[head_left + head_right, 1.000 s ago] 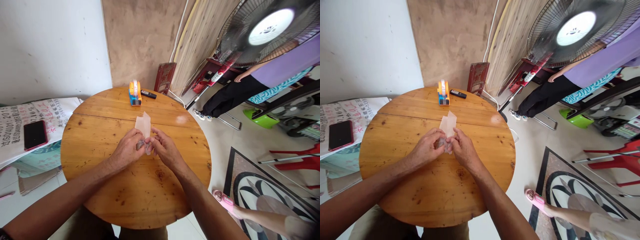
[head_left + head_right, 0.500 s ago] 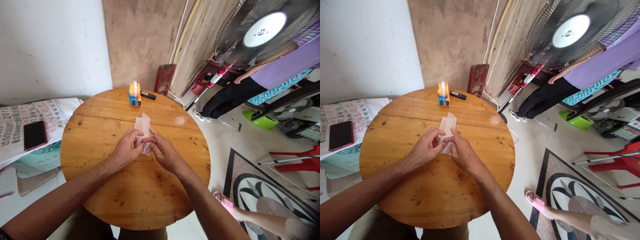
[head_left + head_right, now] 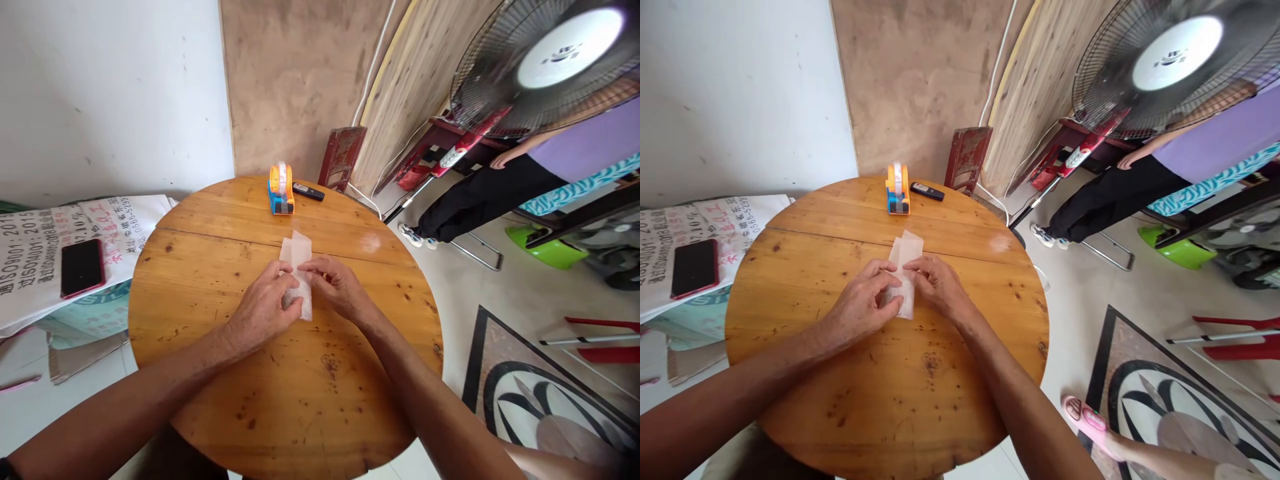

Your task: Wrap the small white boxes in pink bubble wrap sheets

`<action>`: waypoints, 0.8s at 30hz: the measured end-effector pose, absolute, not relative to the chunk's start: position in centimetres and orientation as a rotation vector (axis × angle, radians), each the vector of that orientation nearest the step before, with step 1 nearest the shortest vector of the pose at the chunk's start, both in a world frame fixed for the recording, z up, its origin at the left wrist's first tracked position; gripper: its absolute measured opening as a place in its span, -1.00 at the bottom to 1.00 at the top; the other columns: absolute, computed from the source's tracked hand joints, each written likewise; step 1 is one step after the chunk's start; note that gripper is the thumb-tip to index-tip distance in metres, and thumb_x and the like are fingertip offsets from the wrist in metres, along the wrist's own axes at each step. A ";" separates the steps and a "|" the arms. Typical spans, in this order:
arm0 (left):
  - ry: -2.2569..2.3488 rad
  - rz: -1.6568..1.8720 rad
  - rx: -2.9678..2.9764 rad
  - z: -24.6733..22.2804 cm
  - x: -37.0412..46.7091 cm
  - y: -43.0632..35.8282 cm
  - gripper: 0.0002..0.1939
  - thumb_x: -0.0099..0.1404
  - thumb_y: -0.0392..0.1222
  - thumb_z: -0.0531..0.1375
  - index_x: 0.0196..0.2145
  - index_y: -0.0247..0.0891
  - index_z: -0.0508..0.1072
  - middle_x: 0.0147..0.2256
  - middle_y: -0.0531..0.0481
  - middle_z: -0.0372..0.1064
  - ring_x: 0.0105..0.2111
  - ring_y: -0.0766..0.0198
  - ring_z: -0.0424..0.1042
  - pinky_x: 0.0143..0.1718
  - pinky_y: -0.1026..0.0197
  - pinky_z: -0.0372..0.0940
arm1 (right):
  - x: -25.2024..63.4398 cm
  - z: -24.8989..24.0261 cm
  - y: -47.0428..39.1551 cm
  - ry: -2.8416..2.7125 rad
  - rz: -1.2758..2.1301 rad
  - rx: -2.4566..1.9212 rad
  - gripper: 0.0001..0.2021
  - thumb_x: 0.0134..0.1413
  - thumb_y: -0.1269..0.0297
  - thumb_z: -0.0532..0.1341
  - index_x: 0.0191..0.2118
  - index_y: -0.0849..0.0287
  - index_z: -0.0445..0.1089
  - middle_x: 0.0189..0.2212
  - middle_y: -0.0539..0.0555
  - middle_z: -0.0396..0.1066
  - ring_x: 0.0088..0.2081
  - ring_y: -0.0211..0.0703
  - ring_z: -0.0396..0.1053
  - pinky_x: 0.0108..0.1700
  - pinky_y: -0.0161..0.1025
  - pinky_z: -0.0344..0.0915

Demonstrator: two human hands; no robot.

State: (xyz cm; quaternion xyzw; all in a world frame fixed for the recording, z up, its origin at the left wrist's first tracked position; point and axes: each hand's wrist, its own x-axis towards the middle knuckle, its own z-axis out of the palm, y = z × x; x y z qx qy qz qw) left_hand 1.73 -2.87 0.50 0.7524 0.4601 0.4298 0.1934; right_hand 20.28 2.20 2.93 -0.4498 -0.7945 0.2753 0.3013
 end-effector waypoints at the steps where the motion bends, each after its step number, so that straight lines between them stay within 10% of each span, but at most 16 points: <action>1: 1.275 1.197 2.136 0.6 1.7 -2.8 -0.87 0.19 -0.32 0.18 -0.26 -0.26 0.44 0.02 -0.18 0.32 -0.25 0.22 0.48 -0.18 0.12 0.43 | 20.1 2.8 2.4 -2.159 0.740 -1.172 -0.80 0.13 0.35 0.15 -0.25 0.12 0.55 -0.27 0.08 0.50 -0.23 -0.17 0.41 -0.13 -0.22 0.30; 9: 1.234 1.101 2.215 1.0 1.6 -2.5 -0.82 0.21 -0.35 0.12 -0.23 -0.26 0.48 -0.19 -0.12 0.47 -0.18 0.12 0.47 -0.15 0.11 0.38 | 20.2 2.2 3.7 -2.067 0.886 -1.154 -0.85 0.03 0.36 0.21 -0.34 0.16 0.56 -0.36 0.06 0.50 -0.30 -0.18 0.42 -0.18 -0.24 0.31; 17: 1.221 1.098 2.210 0.9 1.7 -2.5 -0.82 0.19 -0.35 0.12 -0.25 -0.30 0.47 -0.25 -0.13 0.47 -0.27 0.16 0.44 -0.29 0.18 0.34 | 20.1 2.7 5.1 -1.442 1.271 -1.539 -0.67 -0.08 0.27 0.36 -0.17 0.21 0.32 -0.50 -0.01 0.40 -0.52 -0.23 0.38 -0.70 -0.40 0.18; 24: 1.233 1.097 2.192 0.8 1.7 -2.5 -0.83 0.19 -0.34 0.13 -0.27 -0.26 0.48 -0.23 -0.10 0.47 -0.27 0.17 0.44 -0.25 0.17 0.34 | 18.1 2.3 7.9 -1.486 1.305 -1.544 -0.65 -0.11 0.29 0.39 -0.20 0.22 0.30 -0.64 -0.16 0.24 -0.71 -0.42 0.07 -0.76 -0.42 -0.05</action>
